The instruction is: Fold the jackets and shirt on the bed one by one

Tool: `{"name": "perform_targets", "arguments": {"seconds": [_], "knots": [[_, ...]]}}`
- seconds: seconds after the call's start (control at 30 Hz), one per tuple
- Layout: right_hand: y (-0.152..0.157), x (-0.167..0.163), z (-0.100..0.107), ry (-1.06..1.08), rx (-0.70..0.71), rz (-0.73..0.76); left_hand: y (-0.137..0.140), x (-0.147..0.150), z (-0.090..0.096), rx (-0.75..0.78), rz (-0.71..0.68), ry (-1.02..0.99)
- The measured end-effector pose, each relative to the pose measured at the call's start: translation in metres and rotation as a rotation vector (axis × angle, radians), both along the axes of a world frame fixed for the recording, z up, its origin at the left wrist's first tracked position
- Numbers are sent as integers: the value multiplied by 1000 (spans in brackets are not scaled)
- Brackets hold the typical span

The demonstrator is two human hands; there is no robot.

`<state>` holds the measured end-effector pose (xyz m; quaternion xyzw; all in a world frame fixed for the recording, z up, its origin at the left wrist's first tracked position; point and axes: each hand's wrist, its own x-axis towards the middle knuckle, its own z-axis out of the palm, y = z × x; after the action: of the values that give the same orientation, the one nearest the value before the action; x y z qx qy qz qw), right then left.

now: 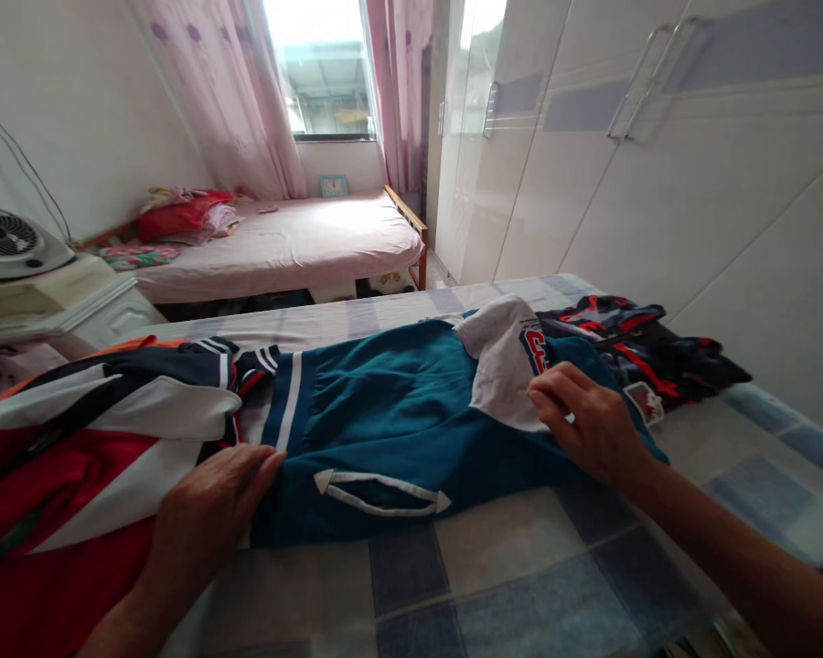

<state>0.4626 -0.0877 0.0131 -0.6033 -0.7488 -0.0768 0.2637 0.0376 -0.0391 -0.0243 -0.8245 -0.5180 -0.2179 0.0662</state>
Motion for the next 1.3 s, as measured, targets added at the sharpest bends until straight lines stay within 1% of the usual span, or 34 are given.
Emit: {"name": "perform_targets", "arguments": {"seconds": [0.07, 0.17, 0.27, 0.33, 0.4, 0.47, 0.5, 0.53, 0.6, 0.67, 0.73, 0.83, 0.9, 0.97, 1.03, 1.1, 1.17, 1.23, 1.3], "knots": [[-8, 9, -18, -48, -84, 15, 6, 1, -3, 91, 29, 43], [-10, 20, -43, -114, -195, -29, 13, -1, -15, 37, 50, 159], [-9, 22, -54, -117, -218, -69, 17, -4, -22, -15, 67, 223], [-10, 20, -55, -102, -221, -76, 20, 0, -17, -22, 74, 213], [-10, 18, -54, -74, -226, -77, 27, 13, -4, -68, 83, 106], [-10, 17, -53, -42, -235, -83, 39, 38, 14, -197, 47, -86], [-11, 17, -52, -27, -238, -87, 46, 56, 23, -283, 3, -187], [-11, 16, -51, -12, -241, -90, 55, 75, 30, -380, -51, -291], [-11, 16, -50, 12, -251, -91, 76, 118, 41, -622, -145, -531], [-12, 16, -49, 31, -262, -88, 99, 162, 45, -937, -171, -819], [-11, 17, -50, 47, -270, -90, 121, 202, 41, -1104, -177, -941], [-11, 17, -51, 74, -277, -88, 149, 251, 29, -1236, -143, -1001], [-11, 18, -51, 91, -278, -82, 160, 277, 23, -1304, -109, -1031], [-11, 18, -51, 99, -276, -79, 165, 298, 20, -1345, -101, -1064], [-11, 18, -51, 98, -278, -78, 165, 313, 24, -1345, -139, -1122], [-11, 19, -51, 92, -282, -82, 160, 318, 33, -1295, -228, -1208], [-11, 20, -52, 85, -287, -83, 150, 308, 47, -1231, -350, -1286], [-11, 20, -52, 82, -287, -79, 140, 281, 60, -1192, -476, -1318], [-11, 21, -53, 89, -280, -66, 131, 240, 69, -1191, -565, -1295]]}}
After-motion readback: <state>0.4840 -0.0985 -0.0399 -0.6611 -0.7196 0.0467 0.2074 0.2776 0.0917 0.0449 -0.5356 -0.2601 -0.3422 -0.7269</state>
